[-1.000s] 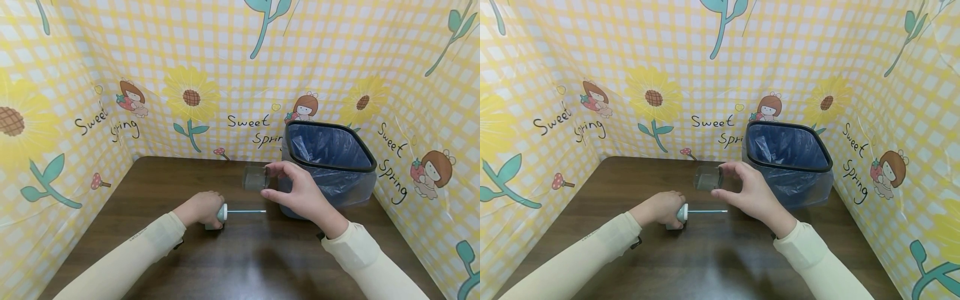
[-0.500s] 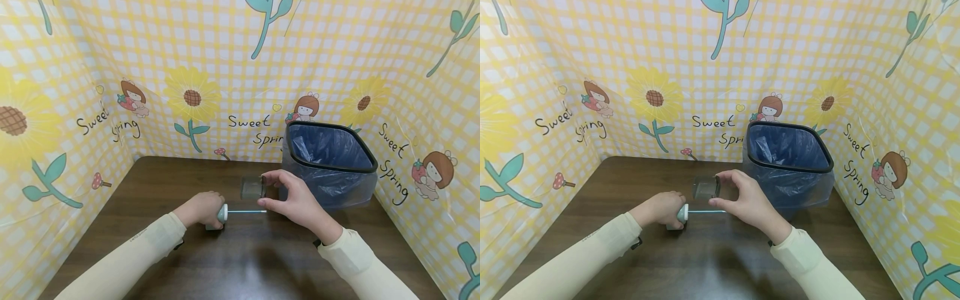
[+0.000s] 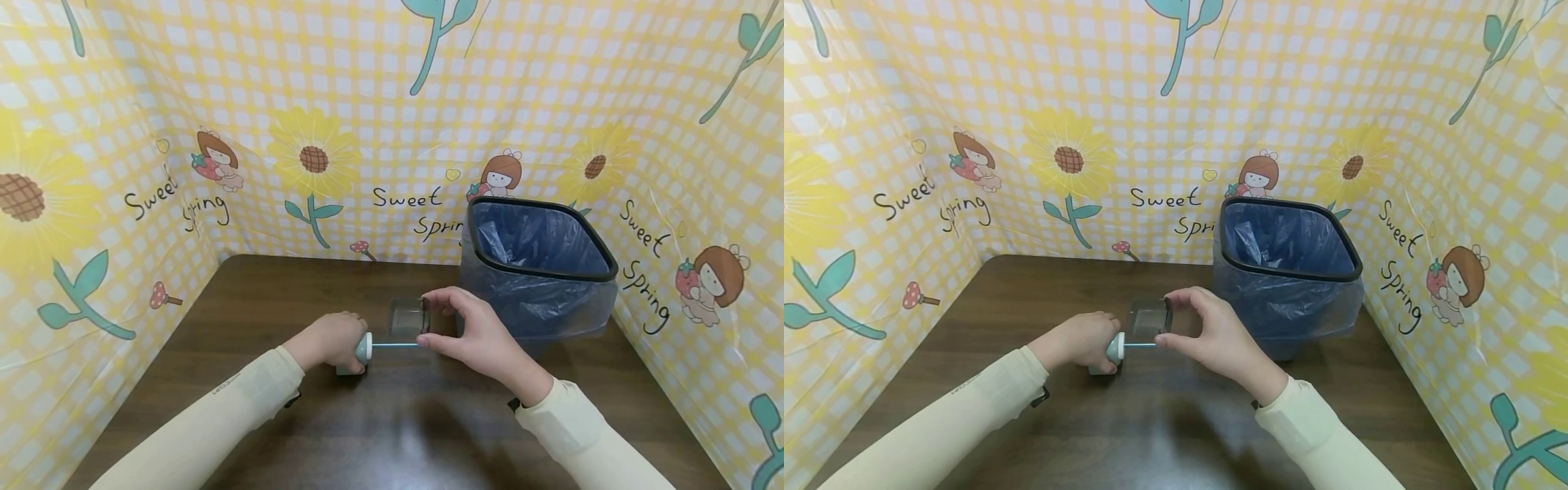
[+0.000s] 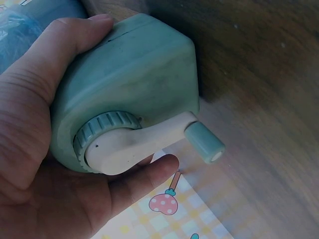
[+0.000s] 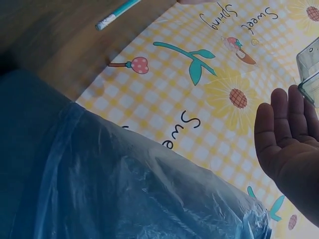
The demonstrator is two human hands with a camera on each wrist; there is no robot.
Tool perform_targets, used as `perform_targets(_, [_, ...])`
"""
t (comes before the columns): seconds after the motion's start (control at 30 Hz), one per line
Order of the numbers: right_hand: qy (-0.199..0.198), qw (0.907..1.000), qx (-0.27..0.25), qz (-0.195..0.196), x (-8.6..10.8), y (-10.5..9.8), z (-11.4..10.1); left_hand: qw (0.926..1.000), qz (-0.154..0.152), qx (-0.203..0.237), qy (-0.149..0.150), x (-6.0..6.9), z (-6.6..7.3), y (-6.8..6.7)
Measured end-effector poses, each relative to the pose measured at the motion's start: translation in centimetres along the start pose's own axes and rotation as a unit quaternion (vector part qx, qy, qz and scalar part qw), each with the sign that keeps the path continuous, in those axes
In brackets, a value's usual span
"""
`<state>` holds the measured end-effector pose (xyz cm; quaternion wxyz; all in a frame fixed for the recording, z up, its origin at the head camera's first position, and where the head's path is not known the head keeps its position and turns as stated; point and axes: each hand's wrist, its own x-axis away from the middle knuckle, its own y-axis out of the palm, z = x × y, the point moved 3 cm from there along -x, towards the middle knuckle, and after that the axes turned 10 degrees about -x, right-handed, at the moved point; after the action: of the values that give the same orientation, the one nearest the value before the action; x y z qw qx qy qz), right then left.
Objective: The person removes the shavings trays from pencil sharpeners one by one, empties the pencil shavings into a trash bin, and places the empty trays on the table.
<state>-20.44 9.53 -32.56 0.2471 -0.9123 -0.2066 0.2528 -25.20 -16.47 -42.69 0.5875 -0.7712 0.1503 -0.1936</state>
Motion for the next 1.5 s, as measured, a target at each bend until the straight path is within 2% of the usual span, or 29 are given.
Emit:
perform_targets(0.27, [0.009, 0.9999, -0.004, -0.014, 0.2, 0.8, 0.5, 1.0000, 0.000, -0.001, 0.002, 0.0, -0.2, 0.1])
perform_targets(0.6, [-0.003, 0.9991, -0.026, -0.035, 0.6, 2.0, 1.3, 1.0000, 0.001, 0.004, 0.005, 0.0, -0.2, -0.2])
perform_targets(0.87, [0.013, 0.9979, -0.029, -0.057, 0.9, 2.8, 2.0, 0.9999, 0.009, -0.001, 0.005, 0.0, -0.1, -0.1])
perform_targets(1.0, [0.021, 0.9972, -0.030, -0.065, 1.0, 3.2, 2.1, 1.0000, 0.002, 0.003, 0.001, -0.1, -0.1, 0.1])
perform_targets(1.5, [0.024, 0.9968, -0.036, -0.068, 1.2, 4.3, 3.1, 1.0000, -0.003, 0.005, 0.003, 0.3, -0.1, -0.1])
